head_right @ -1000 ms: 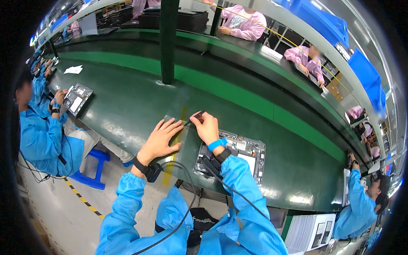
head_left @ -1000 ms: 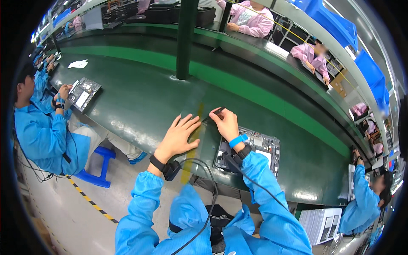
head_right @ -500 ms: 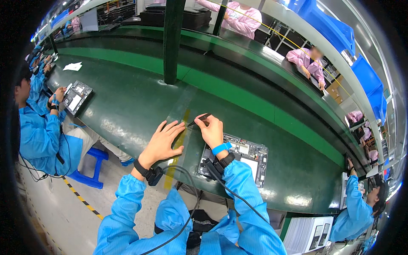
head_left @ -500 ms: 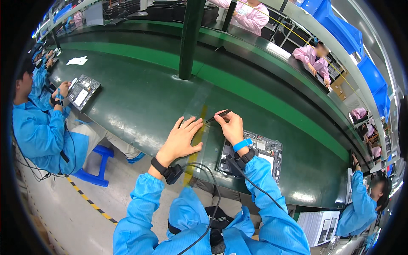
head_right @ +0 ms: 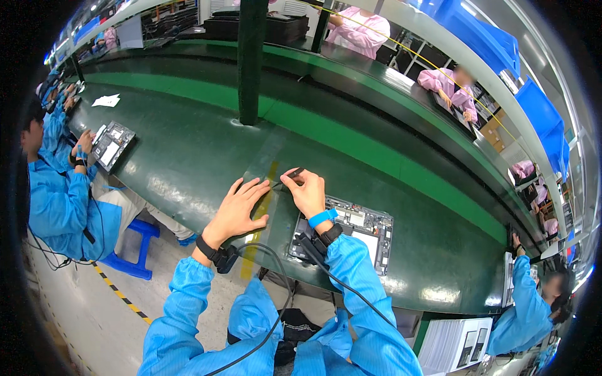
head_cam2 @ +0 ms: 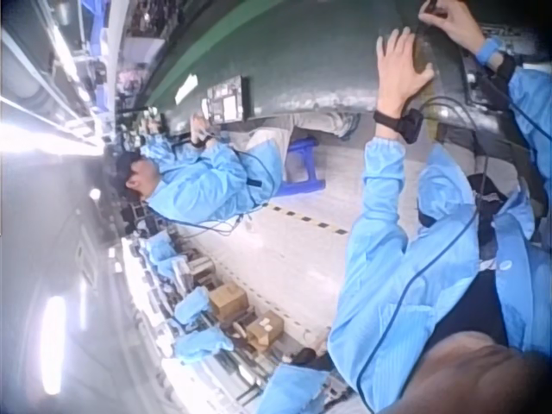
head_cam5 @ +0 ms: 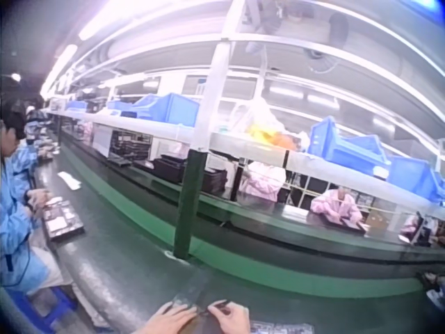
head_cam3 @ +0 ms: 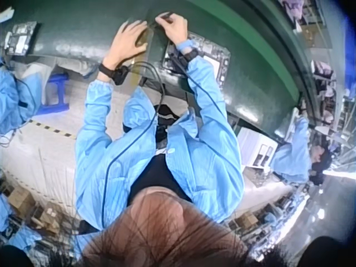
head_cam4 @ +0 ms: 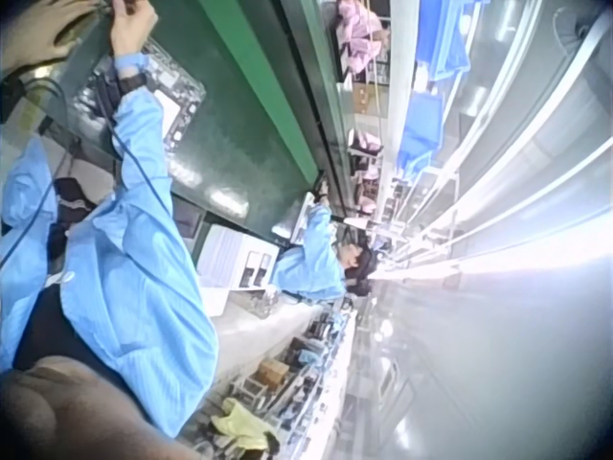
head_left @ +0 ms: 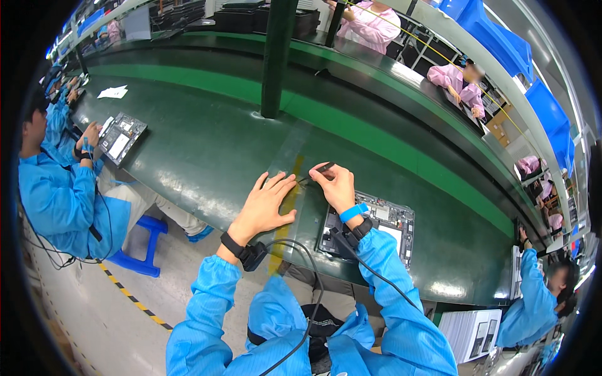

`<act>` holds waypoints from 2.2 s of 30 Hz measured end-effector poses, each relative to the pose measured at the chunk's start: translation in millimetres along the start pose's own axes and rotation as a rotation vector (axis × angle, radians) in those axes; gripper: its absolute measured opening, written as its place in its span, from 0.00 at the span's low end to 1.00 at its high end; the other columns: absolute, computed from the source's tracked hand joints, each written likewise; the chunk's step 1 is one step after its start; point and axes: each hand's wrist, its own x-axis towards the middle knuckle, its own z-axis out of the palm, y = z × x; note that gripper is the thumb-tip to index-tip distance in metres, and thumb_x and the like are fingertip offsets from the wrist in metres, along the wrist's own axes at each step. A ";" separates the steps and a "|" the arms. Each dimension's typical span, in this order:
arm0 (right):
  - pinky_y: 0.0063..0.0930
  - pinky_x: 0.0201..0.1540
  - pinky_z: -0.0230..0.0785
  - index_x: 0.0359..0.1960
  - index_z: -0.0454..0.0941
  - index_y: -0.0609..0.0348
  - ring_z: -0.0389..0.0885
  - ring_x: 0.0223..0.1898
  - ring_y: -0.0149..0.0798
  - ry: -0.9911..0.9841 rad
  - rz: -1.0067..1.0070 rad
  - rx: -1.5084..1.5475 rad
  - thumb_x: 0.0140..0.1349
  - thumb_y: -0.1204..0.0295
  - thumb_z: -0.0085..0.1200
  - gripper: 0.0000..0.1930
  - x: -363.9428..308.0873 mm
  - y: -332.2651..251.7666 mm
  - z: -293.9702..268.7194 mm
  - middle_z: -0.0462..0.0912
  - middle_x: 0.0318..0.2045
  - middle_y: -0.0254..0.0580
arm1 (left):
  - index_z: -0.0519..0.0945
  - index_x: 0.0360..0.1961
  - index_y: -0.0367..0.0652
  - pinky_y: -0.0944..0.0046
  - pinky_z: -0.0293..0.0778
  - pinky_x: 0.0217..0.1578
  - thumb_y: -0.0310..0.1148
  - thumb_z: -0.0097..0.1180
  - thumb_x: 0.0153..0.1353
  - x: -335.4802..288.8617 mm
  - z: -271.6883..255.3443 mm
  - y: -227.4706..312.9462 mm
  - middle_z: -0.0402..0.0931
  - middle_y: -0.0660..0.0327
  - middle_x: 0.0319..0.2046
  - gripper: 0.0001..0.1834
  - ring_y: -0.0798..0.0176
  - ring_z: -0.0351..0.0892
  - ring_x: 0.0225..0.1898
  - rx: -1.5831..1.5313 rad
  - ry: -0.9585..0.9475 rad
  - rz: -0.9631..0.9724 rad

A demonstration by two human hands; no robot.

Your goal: Connecting an internal component cable to a circuit board inside a tablet or laptop housing using tweezers.

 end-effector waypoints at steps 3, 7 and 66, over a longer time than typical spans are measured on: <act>0.26 0.35 0.76 0.35 0.85 0.65 0.87 0.31 0.32 0.008 0.022 0.044 0.59 0.71 0.64 0.09 1.5 4.4 -1.5 0.88 0.28 0.44 | 0.73 0.60 0.39 0.46 0.49 0.71 0.48 0.60 0.53 1.0 0.3 -0.4 0.67 0.58 0.66 0.36 0.55 0.61 0.69 0.011 -0.001 0.003; 0.25 0.35 0.76 0.35 0.85 0.66 0.87 0.31 0.32 0.020 0.026 0.153 0.60 0.72 0.64 0.08 1.9 1.8 -10.2 0.88 0.29 0.43 | 0.72 0.61 0.40 0.46 0.49 0.71 0.48 0.60 0.53 3.0 -0.3 2.0 0.67 0.58 0.66 0.37 0.55 0.61 0.69 0.011 -0.008 0.005; 0.21 0.38 0.70 0.41 0.78 0.64 0.78 0.32 0.24 0.212 0.325 0.319 0.66 0.70 0.59 0.09 -102.0 79.1 -242.4 0.83 0.29 0.35 | 0.78 0.53 0.33 0.54 0.70 0.51 0.35 0.60 0.53 94.5 100.1 230.7 0.71 0.58 0.41 0.26 0.56 0.72 0.44 -0.056 -0.190 0.269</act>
